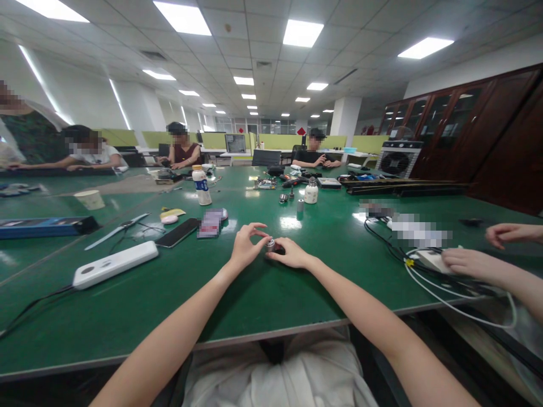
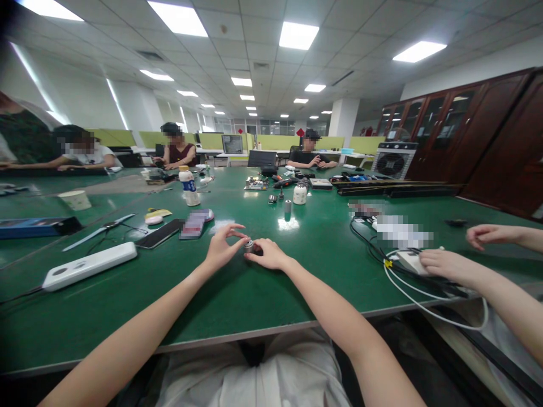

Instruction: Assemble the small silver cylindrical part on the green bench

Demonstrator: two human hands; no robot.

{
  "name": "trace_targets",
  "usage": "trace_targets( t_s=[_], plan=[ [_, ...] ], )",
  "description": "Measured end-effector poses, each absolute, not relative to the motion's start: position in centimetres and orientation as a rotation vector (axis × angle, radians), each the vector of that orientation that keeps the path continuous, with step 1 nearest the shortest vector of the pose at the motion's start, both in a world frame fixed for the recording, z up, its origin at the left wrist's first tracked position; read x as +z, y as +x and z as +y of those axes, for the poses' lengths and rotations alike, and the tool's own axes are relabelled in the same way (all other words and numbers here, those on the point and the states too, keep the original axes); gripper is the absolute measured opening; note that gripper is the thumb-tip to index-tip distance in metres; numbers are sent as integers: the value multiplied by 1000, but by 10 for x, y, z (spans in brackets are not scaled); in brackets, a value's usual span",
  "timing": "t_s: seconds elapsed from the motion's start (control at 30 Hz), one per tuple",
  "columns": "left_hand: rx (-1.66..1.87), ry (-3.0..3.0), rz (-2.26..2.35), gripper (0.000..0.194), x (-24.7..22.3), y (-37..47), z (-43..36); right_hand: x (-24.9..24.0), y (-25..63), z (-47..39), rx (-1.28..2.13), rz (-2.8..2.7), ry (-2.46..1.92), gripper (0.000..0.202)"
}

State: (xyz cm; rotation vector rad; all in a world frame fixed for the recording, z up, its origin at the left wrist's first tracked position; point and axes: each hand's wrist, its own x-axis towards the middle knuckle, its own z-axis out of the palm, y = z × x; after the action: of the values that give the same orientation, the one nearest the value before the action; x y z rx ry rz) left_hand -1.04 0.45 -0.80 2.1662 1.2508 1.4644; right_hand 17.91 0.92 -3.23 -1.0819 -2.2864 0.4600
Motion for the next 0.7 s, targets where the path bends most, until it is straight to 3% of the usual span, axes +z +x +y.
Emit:
trace_targets(
  t_s=[0.53,0.7],
  plan=[
    [1362,2244,1129,31,1,1,2,-34,179,12,545,-2225,-1017,30],
    [1473,2203,1089,35,-5,1,1,-35,178,12,497,-2244,-1028,28]
  ],
)
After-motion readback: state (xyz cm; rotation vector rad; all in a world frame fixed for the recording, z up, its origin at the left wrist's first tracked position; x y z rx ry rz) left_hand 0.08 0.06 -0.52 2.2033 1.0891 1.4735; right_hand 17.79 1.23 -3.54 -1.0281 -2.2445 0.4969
